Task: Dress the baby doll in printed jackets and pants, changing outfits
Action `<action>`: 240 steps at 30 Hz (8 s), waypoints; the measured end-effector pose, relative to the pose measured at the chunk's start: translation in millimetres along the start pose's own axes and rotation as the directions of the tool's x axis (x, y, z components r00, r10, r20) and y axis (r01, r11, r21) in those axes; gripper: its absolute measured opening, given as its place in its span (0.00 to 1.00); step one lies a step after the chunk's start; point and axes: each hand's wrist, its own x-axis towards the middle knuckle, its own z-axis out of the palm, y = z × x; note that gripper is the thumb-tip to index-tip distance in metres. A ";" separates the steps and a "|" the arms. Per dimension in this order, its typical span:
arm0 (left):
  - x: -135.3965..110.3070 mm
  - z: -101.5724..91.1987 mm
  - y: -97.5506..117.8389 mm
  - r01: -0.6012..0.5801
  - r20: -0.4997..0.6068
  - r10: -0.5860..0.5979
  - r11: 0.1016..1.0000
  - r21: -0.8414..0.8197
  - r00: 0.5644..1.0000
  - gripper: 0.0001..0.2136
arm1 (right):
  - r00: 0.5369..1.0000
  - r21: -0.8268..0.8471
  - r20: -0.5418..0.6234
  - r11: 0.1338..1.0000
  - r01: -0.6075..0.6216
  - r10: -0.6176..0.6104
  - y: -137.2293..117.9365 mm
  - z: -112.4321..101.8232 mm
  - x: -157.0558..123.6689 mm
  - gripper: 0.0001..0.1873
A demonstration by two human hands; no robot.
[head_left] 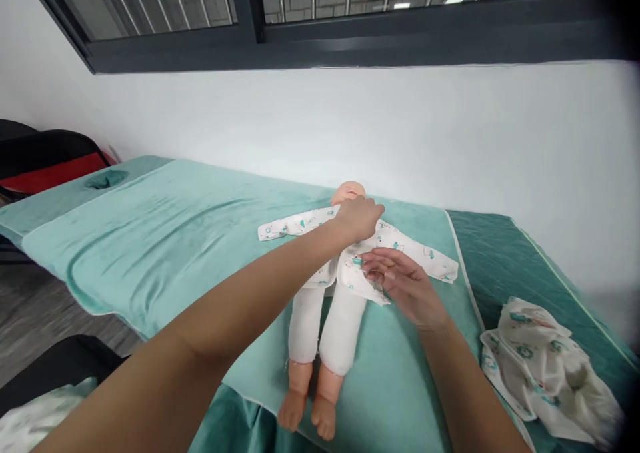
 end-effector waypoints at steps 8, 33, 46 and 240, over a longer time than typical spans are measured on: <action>-24.2 0.6 -36.7 0.333 -0.374 -0.322 0.942 -0.035 0.870 0.14 | 0.969 -0.189 -0.249 0.981 -0.037 -0.011 21.0 -9.2 -0.6 0.07; -227.5 118.6 -28.7 0.281 -0.303 -0.434 0.854 -0.438 0.848 0.08 | 0.854 -0.804 -0.495 0.454 -0.383 -0.157 41.3 18.2 -53.1 0.15; -235.0 117.5 -22.6 0.321 -0.359 -0.534 0.800 -0.506 0.765 0.09 | 0.783 -0.681 -0.592 0.639 -0.358 -0.192 44.7 33.0 -58.7 0.21; -86.2 126.2 -121.3 -0.073 -0.209 -0.946 0.197 -0.978 0.248 0.22 | 0.435 -0.257 -0.856 0.960 0.111 -0.280 23.2 -79.5 -9.9 0.27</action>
